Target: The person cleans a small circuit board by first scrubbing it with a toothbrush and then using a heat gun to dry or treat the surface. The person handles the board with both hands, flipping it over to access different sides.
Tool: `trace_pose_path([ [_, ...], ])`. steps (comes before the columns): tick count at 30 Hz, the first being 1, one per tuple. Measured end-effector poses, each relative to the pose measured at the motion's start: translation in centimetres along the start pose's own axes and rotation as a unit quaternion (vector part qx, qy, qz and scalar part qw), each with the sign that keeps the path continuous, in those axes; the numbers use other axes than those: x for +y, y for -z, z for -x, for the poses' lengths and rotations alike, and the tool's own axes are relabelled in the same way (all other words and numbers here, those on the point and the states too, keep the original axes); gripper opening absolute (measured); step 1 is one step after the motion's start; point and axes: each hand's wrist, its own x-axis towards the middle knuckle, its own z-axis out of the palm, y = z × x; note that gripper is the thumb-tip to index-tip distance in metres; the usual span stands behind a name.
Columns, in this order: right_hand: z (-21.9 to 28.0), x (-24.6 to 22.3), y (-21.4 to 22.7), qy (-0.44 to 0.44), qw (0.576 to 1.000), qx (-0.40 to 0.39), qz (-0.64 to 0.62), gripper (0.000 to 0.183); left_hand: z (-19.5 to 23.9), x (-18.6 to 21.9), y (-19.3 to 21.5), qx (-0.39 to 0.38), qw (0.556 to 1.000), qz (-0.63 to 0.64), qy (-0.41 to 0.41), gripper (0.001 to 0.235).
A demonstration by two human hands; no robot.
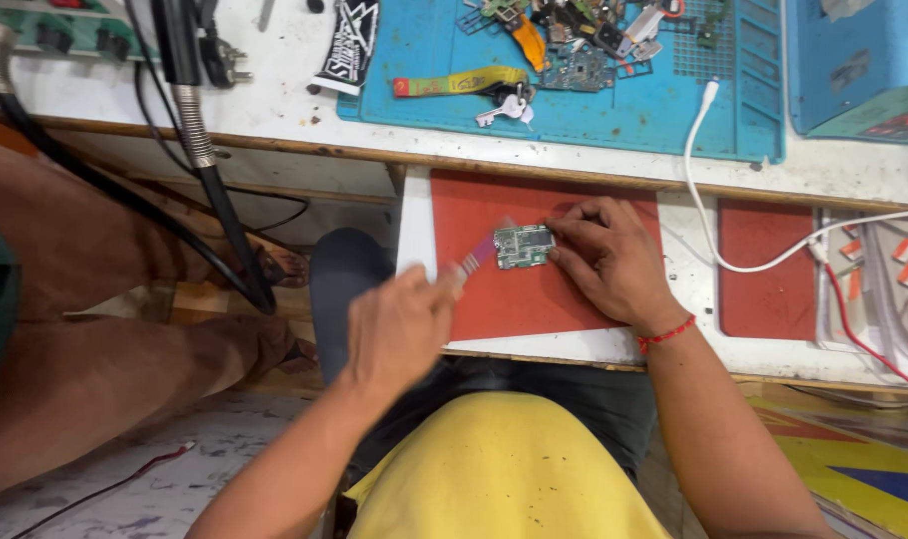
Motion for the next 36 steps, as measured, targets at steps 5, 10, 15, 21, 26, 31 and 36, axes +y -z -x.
trace_pose_path([
  [5,0.2,-0.1,0.3,0.019,1.000,0.000,0.003,0.032,0.0,0.1,0.2,-0.028,0.996,-0.021,-0.077,0.022],
  [10,-0.1,-0.2,0.4,0.015,1.000,-0.006,0.008,0.032,0.0,0.4,0.0,-0.006,0.997,-0.034,-0.072,0.021],
  [15,-0.3,-0.4,0.3,-0.006,1.000,-0.009,-0.001,0.032,-0.3,1.0,-0.6,0.027,0.999,-0.037,-0.016,0.021],
  [21,-0.3,-0.4,0.3,0.008,1.000,-0.005,0.005,0.032,-1.2,0.9,-0.5,0.014,0.999,-0.024,-0.044,0.023],
  [26,-0.3,-0.5,0.5,0.005,1.000,-0.010,0.006,0.032,-1.4,1.5,-0.5,0.015,0.997,-0.016,-0.077,0.022],
  [31,-0.2,-0.3,0.6,0.012,1.000,-0.004,0.010,0.032,-0.6,2.2,-1.2,0.007,0.996,-0.006,-0.084,0.021],
  [36,-0.4,-0.4,0.4,0.015,1.000,-0.011,0.013,0.033,0.3,1.4,-0.5,-0.003,0.991,-0.018,-0.129,0.021],
])
